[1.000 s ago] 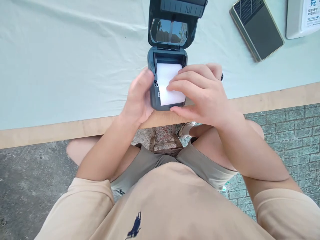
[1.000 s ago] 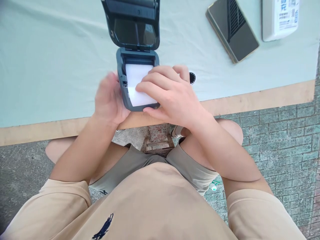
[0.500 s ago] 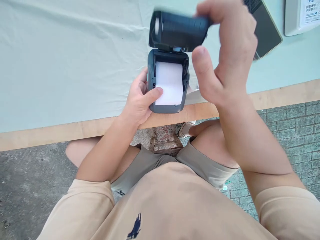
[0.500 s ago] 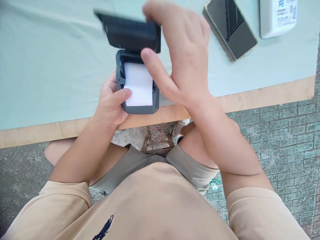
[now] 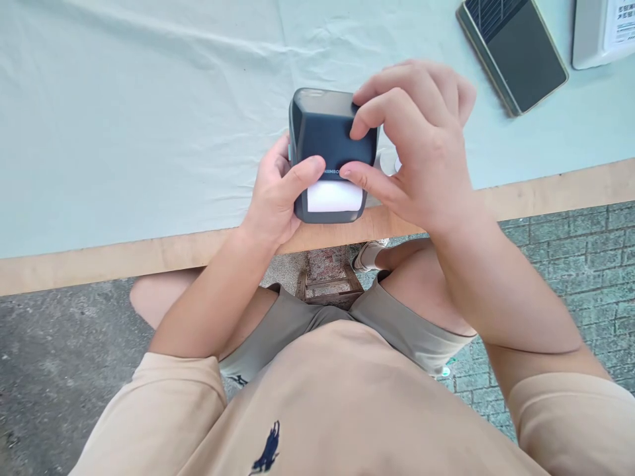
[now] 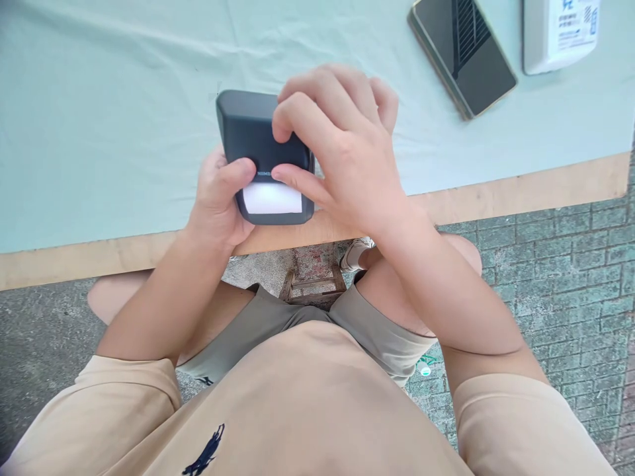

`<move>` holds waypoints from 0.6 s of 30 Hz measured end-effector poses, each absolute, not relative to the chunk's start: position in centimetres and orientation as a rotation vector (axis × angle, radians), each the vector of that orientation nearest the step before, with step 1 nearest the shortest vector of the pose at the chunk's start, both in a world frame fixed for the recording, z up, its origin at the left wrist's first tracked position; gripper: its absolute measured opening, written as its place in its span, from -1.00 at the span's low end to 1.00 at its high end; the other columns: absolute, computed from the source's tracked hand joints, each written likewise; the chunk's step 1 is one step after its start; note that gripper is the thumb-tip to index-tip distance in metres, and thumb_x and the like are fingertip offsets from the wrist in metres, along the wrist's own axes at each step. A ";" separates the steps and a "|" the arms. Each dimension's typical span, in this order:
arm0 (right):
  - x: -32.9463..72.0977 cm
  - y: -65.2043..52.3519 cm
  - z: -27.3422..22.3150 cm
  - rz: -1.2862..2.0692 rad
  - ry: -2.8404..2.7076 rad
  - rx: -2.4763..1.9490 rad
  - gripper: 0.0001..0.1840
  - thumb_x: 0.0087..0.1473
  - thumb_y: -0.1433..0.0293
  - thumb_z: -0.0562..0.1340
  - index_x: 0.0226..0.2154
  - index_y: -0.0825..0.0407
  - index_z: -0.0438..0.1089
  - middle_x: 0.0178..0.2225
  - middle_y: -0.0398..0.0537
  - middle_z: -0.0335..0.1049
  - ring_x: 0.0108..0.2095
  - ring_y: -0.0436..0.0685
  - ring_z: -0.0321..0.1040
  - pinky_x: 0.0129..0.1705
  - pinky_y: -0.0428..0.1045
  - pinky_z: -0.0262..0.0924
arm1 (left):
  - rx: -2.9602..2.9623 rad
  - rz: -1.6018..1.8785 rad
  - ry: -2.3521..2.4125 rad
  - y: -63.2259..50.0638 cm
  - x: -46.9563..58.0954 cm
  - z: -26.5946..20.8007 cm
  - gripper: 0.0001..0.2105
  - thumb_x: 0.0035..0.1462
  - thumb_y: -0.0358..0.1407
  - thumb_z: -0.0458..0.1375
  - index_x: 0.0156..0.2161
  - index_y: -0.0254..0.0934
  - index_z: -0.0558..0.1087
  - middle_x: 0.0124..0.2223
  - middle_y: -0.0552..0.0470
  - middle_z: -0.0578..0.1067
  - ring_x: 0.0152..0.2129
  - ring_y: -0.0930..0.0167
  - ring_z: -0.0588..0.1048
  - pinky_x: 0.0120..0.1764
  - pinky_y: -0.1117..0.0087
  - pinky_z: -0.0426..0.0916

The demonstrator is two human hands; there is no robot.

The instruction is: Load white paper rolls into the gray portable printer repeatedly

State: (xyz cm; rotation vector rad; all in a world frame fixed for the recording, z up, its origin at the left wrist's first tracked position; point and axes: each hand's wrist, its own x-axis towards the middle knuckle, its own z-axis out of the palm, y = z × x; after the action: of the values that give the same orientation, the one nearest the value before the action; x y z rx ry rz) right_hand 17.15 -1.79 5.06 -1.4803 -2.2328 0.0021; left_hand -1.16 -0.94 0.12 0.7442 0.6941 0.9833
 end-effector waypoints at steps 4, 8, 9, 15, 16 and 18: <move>16.9 -2.1 5.1 0.029 -2.218 -1.546 -0.69 0.27 0.02 0.19 -0.07 -0.17 0.29 0.07 -0.06 0.45 0.27 0.34 0.24 0.21 0.30 0.07 | 0.742 0.989 0.738 -0.9 -1.0 0.4 -0.85 0.18 -0.26 0.27 -0.13 -0.14 0.50 -0.06 -0.01 0.59 -0.06 0.15 0.55 -0.07 0.18 0.49; 17.2 -2.0 4.3 -0.043 -2.152 -1.454 -0.72 0.30 0.04 0.14 -0.16 -0.15 0.37 0.03 -0.07 0.46 0.15 0.31 0.34 0.15 0.27 0.10 | 0.668 1.014 0.675 -0.6 -0.9 0.1 -0.83 0.25 -0.17 0.20 -0.14 -0.19 0.53 -0.03 0.00 0.60 0.06 0.13 0.54 0.07 0.16 0.47; 17.3 -2.0 4.1 -0.060 -2.151 -1.410 -0.71 0.32 0.05 0.11 -0.17 -0.14 0.38 0.03 -0.08 0.47 0.13 0.29 0.36 0.12 0.26 0.11 | 0.635 1.029 0.650 -0.4 -0.9 -0.2 -0.80 0.28 -0.15 0.15 -0.16 -0.20 0.53 -0.03 -0.01 0.61 0.10 0.12 0.52 0.13 0.15 0.45; 17.9 -2.4 3.6 -0.048 -2.190 -1.276 -0.69 0.36 0.14 0.06 -0.13 -0.05 0.40 0.06 -0.02 0.46 0.08 0.22 0.40 0.05 0.23 0.11 | 0.629 1.103 0.704 0.0 -0.9 -1.2 -0.70 0.37 -0.07 0.03 -0.17 -0.13 0.58 -0.09 -0.03 0.64 0.22 0.11 0.43 0.23 0.08 0.37; 18.0 -2.4 3.6 -0.020 -2.200 -1.281 -0.70 0.36 0.15 0.06 -0.12 -0.05 0.41 0.07 -0.02 0.46 0.07 0.21 0.42 0.04 0.24 0.10 | 0.643 1.098 0.698 -0.1 -0.9 -1.2 -0.70 0.35 -0.05 0.05 -0.16 -0.12 0.58 -0.07 -0.03 0.64 0.21 0.10 0.44 0.22 0.07 0.38; 18.0 -2.5 3.6 0.028 -2.225 -1.307 -0.70 0.36 0.15 0.06 -0.10 -0.06 0.41 0.09 -0.03 0.45 0.05 0.20 0.43 0.04 0.25 0.09 | 0.673 1.086 0.686 -0.1 -1.0 -1.1 -0.73 0.29 -0.06 0.10 -0.16 -0.10 0.59 -0.06 -0.01 0.64 0.18 0.07 0.46 0.18 0.08 0.41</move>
State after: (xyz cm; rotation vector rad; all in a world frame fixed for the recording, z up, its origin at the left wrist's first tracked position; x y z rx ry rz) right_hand 18.01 -2.51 3.62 -1.3066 -2.2251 0.0276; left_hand -0.96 -0.12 -1.09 0.6732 0.6860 1.0855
